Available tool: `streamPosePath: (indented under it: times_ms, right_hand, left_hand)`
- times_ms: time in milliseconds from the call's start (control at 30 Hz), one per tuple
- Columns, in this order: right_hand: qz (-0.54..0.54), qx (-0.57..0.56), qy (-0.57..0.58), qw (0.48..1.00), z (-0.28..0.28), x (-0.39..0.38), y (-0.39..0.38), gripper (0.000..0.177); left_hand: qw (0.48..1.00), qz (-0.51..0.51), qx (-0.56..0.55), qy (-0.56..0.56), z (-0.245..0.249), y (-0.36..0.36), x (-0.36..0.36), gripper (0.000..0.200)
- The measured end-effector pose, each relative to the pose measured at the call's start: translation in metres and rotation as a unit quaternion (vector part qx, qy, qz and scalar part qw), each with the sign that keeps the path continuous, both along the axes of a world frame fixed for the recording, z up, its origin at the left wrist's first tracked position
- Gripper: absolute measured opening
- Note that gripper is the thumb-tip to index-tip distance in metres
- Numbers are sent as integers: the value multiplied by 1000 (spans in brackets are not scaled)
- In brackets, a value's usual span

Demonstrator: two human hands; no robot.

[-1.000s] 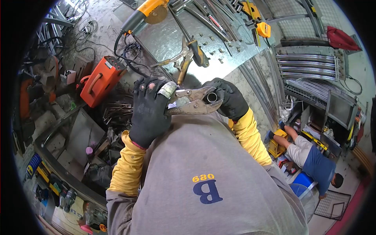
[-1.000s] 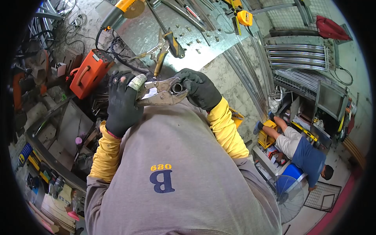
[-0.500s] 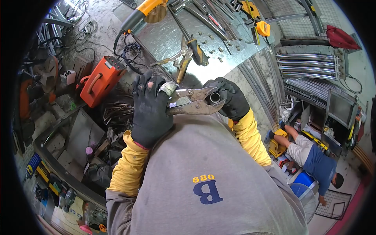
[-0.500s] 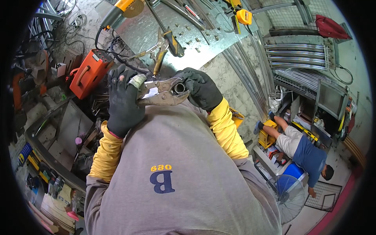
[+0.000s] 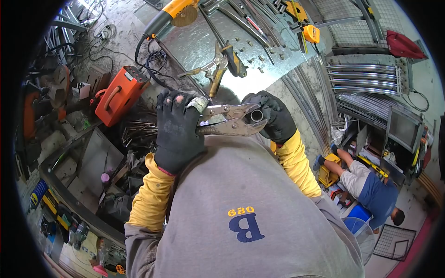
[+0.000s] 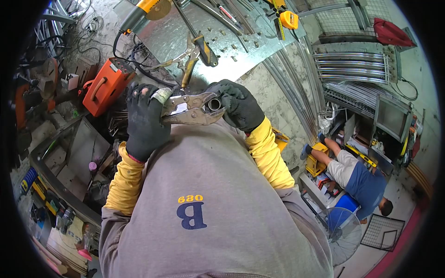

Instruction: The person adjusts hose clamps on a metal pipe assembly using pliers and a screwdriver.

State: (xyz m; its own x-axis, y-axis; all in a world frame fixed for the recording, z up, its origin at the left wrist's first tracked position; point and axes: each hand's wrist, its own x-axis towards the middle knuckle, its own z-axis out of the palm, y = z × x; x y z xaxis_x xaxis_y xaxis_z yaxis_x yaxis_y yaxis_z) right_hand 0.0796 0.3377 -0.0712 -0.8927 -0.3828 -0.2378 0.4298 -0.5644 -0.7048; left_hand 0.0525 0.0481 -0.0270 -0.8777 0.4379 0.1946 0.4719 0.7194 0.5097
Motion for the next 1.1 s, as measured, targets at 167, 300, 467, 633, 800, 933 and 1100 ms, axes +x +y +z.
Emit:
streamPosePath:
  times_ms: [167, 300, 467, 633, 800, 933, 1100]
  right_hand:
    - [2, 22, 26, 999, -3, 1, 1, 48]
    - [8, 46, 34, 998, 3, 1, 2, 48]
    - [-12, 58, 6, 998, 3, 5, 0, 45]
    - [-34, 183, 27, 982, -2, -5, -7, 53]
    - [-52, 343, 29, 937, -31, -9, -27, 52]
    - [-65, 479, -48, 874, -61, -13, -41, 41]
    - [-64, 517, -126, 845, -83, -25, -43, 43]
  left_hand:
    - [1000, -4, 0, 27, -12, -2, 0, 56]
    - [1000, -15, 2, 19, -13, -2, 0, 55]
    - [999, -22, 4, -40, -19, 0, 3, 55]
    - [997, -24, -17, -74, -48, 3, 2, 51]
    - [984, -35, -1, -175, -85, 15, 13, 45]
    - [971, -35, -29, -236, -122, 24, 18, 43]
    - [943, -23, -49, -327, -130, 29, 14, 42]
